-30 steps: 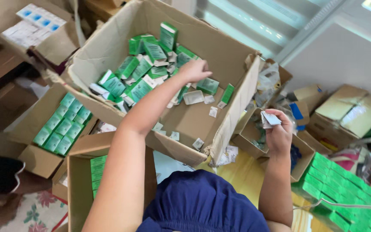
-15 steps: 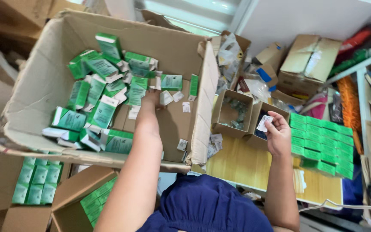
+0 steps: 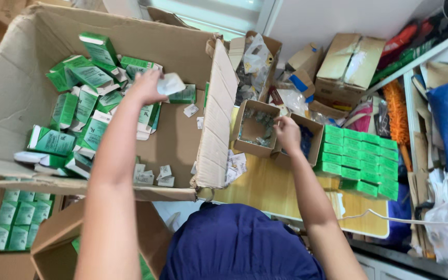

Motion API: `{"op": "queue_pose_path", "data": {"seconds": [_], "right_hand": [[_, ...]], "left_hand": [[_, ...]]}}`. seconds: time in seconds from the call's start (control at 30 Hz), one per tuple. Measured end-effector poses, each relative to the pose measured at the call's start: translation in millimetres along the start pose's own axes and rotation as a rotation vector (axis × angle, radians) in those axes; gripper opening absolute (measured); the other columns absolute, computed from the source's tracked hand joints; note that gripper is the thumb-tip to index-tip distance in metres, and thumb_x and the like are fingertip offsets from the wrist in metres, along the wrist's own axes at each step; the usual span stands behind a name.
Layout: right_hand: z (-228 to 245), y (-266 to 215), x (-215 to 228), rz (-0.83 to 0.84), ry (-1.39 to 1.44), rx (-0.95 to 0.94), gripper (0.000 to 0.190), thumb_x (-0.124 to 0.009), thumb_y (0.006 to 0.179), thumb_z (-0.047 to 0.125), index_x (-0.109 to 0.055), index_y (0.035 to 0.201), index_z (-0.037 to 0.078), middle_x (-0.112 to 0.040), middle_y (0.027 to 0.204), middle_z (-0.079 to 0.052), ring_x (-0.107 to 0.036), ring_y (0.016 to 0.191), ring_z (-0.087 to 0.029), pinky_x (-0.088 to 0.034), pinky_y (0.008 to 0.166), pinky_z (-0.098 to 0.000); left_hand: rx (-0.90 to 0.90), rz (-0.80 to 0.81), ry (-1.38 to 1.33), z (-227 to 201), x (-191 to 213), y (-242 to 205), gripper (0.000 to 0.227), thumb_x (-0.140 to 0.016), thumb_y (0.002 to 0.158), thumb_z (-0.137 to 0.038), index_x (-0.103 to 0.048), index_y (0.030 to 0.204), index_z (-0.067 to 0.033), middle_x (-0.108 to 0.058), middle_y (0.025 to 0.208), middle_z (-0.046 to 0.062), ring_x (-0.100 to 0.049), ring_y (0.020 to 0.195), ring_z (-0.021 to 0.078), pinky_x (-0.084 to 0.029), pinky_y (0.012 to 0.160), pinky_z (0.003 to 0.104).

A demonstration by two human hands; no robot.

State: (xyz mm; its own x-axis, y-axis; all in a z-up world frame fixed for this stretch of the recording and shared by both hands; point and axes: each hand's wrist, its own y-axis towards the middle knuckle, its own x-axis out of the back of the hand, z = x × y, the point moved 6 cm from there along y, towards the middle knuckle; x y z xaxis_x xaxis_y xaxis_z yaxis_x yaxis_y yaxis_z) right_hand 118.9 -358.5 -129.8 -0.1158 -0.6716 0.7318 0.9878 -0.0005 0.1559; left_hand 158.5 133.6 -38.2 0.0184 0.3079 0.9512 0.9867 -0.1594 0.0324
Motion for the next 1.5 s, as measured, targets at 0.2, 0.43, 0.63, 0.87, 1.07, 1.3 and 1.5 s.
{"op": "queue_pose_path", "data": {"seconds": [0.2, 0.43, 0.63, 0.87, 1.07, 1.3, 1.5], "right_hand": [[18.5, 37.8, -56.3, -0.052, -0.55, 0.446, 0.03, -0.075, 0.081, 0.02, -0.076, 0.111, 0.019, -0.07, 0.105, -0.005, -0.069, 0.096, -0.029, -0.051, 0.09, -0.0447], [2.7, 55.7, -88.5, 0.048, -0.694, 0.463, 0.015, -0.056, 0.094, 0.015, -0.07, 0.101, 0.017, -0.071, 0.102, -0.005, -0.069, 0.099, -0.027, -0.048, 0.087, -0.048], [8.1, 61.6, -90.9, 0.121, -0.566, 0.596, 0.014, -0.057, 0.094, 0.011, -0.069, 0.1, 0.012, -0.073, 0.101, -0.01, -0.071, 0.096, -0.032, -0.051, 0.085, -0.0478], [15.6, 67.6, -4.8, 0.191, 0.24, 0.376, 0.01, -0.075, 0.093, 0.012, -0.072, 0.099, 0.004, -0.074, 0.088, -0.011, -0.074, 0.08, -0.02, -0.056, 0.075, -0.0314], [52.4, 25.3, 125.0, 0.352, 0.69, 0.385, 0.012, -0.071, 0.098, 0.005, -0.071, 0.11, 0.003, -0.068, 0.094, -0.004, -0.063, 0.086, -0.008, -0.053, 0.079, -0.0255], [105.7, -41.1, 188.2, 0.411, 0.28, 0.701, 0.007, -0.068, 0.094, 0.005, -0.069, 0.1, 0.002, -0.072, 0.091, -0.01, -0.069, 0.087, -0.021, -0.054, 0.08, -0.0325], [123.0, -71.7, 185.7, 0.426, 0.215, 0.672, 0.006, -0.067, 0.093, 0.006, -0.067, 0.097, 0.002, -0.071, 0.088, -0.011, -0.071, 0.084, -0.026, -0.055, 0.076, -0.0352]], "left_hand": [[-0.357, -0.484, -0.181, -139.2, 113.5, -113.4, 0.077, -0.086, 0.068, -0.016, -0.049, 0.134, -0.0051, -0.047, 0.128, 0.02, -0.049, 0.124, 0.0416, -0.043, 0.11, 0.048], [-0.279, -0.497, -0.349, -239.9, 118.4, -201.1, 0.085, -0.089, 0.073, -0.018, -0.04, 0.141, -0.0079, -0.052, 0.132, 0.016, -0.051, 0.123, 0.0344, -0.047, 0.109, 0.043], [-0.15, -0.438, -0.764, -264.1, 59.7, -217.0, 0.095, -0.087, 0.071, -0.017, -0.034, 0.149, -0.0104, -0.054, 0.135, 0.012, -0.055, 0.129, 0.0248, -0.048, 0.108, 0.039], [-0.116, -0.315, -1.329, -272.3, -50.1, -197.1, 0.104, -0.084, 0.07, -0.008, -0.03, 0.158, -0.012, -0.05, 0.137, 0.011, -0.053, 0.132, 0.0223, -0.042, 0.114, 0.035], [-0.161, -0.104, -1.563, -288.8, -116.0, -152.2, 0.111, -0.083, 0.071, -0.006, -0.02, 0.162, -0.0136, -0.052, 0.137, 0.011, -0.054, 0.13, 0.0212, -0.044, 0.112, 0.034], [-0.251, 0.055, -1.747, -327.3, -117.1, -120.5, 0.117, -0.083, 0.071, -0.005, -0.014, 0.164, -0.0157, -0.052, 0.136, 0.012, -0.055, 0.127, 0.0225, -0.047, 0.107, 0.036], [-0.173, -0.025, -2.295, -363.7, -132.1, -122.3, 0.087, -0.08, 0.088, -0.032, -0.031, 0.155, -0.0065, -0.057, 0.142, 0.008, -0.058, 0.133, 0.0251, -0.048, 0.113, 0.045]]}}
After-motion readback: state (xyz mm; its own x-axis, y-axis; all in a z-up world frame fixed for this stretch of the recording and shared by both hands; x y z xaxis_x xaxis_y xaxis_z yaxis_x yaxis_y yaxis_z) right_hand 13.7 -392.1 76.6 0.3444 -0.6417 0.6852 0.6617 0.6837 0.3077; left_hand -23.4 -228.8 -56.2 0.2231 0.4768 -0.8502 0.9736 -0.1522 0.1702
